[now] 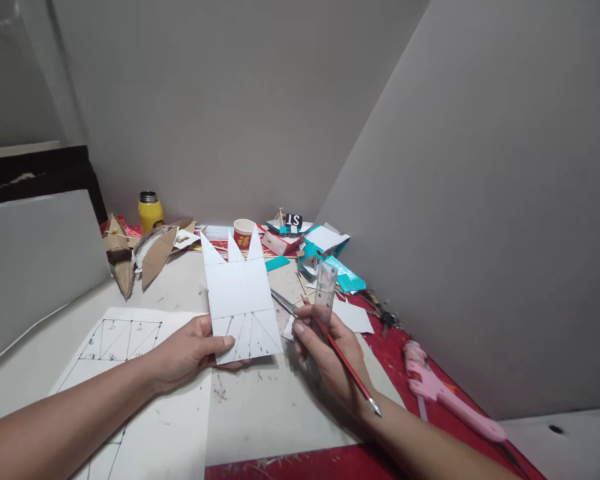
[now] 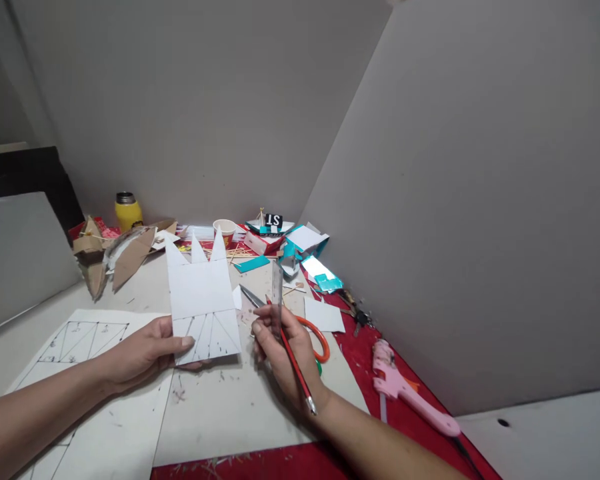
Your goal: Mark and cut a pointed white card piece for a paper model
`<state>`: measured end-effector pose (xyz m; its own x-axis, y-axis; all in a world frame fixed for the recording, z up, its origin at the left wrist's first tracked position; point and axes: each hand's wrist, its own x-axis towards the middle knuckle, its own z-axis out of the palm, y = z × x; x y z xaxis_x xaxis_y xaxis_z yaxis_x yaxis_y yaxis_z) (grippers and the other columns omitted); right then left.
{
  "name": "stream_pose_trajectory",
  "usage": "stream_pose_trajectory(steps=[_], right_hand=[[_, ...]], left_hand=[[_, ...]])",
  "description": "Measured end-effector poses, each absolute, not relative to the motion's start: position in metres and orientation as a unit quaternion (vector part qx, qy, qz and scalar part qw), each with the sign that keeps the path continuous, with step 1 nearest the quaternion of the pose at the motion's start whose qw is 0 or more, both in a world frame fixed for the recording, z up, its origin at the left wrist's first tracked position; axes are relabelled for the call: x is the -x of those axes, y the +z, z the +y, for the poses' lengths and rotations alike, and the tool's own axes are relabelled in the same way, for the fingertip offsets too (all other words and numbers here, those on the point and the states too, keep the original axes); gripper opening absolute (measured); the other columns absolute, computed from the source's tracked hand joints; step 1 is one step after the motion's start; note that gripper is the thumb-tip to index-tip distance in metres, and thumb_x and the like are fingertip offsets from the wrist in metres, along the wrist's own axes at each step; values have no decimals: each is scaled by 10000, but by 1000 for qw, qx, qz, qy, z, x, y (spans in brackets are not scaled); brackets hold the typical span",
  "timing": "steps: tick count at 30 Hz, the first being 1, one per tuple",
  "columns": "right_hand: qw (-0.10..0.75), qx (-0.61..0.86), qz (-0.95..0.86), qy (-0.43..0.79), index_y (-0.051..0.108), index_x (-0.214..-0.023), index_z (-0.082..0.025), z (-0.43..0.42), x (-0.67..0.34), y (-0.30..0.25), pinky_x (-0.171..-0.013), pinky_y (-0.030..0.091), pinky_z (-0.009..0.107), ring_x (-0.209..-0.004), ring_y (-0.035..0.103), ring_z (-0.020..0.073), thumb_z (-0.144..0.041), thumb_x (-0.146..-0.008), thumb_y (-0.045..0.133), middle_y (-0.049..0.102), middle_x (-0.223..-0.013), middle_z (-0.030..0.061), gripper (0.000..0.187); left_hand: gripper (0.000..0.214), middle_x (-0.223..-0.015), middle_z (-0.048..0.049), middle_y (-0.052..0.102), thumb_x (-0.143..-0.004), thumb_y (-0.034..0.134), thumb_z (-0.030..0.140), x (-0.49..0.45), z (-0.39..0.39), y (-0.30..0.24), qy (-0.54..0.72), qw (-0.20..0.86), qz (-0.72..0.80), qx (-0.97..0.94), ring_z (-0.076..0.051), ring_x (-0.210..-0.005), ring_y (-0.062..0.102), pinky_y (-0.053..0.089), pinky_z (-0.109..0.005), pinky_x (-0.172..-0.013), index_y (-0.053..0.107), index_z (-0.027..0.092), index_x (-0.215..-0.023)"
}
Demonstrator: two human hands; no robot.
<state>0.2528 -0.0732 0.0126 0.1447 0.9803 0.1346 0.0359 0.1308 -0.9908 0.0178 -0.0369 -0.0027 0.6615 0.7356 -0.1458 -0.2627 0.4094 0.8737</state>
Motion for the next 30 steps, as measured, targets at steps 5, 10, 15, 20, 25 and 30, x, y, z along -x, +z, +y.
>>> stream_pose_trajectory(steps=[5, 10, 15, 20, 25, 30], right_hand=[[573, 504, -485, 427, 612, -943, -223, -73, -254, 13, -455, 447, 192, -492, 528, 76, -334, -829, 704, 542, -653, -65, 183], [590, 479, -472, 447, 606, -964, -231, -76, -252, 13, -434, 442, 196, -491, 530, 90, -354, -859, 680, 562, -641, -58, 177], [581, 493, -476, 438, 619, -963, -219, -79, -251, 17, -441, 467, 219, -521, 557, 103, -372, -854, 674, 627, -745, -13, 196], [572, 488, -500, 430, 627, -1037, -217, -79, -253, 15, -459, 469, 223, -568, 573, 111, -379, -867, 664, 652, -833, 17, 238], [530, 498, -573, 379, 606, -1144, -216, -81, -257, 15, -481, 461, 248, -610, 556, 125, -350, -883, 639, 673, -947, 53, 295], [496, 493, -642, 314, 569, -1254, -237, -83, -262, 15, -662, 538, 336, -729, 635, 179, -318, -894, 625, 702, -997, 62, 373]], left_hand=[[356, -1055, -115, 757, -795, 759, 206, -17, -36, -1, 320, 796, 260, -443, -214, -939, 681, 487, -343, -899, 705, 145, -1142], [316, -1038, -113, 767, -798, 744, 175, -16, -36, 4, 328, 794, 274, -433, -217, -938, 690, 478, -363, -928, 715, 140, -1110], [303, -1014, -114, 771, -776, 763, 190, -16, -37, 6, 326, 789, 303, -425, -207, -881, 694, 489, -341, -874, 725, 137, -1073], [327, -1014, -109, 765, -765, 776, 198, -15, -37, 4, 329, 789, 308, -419, -192, -863, 679, 488, -334, -864, 721, 142, -1082], [322, -948, -91, 765, -754, 788, 206, -15, -35, 3, 339, 784, 319, -412, -171, -804, 658, 486, -300, -769, 724, 145, -1064], [298, -892, -85, 762, -737, 799, 212, -14, -34, 5, 345, 779, 331, -406, -166, -744, 642, 491, -297, -718, 733, 140, -1018]])
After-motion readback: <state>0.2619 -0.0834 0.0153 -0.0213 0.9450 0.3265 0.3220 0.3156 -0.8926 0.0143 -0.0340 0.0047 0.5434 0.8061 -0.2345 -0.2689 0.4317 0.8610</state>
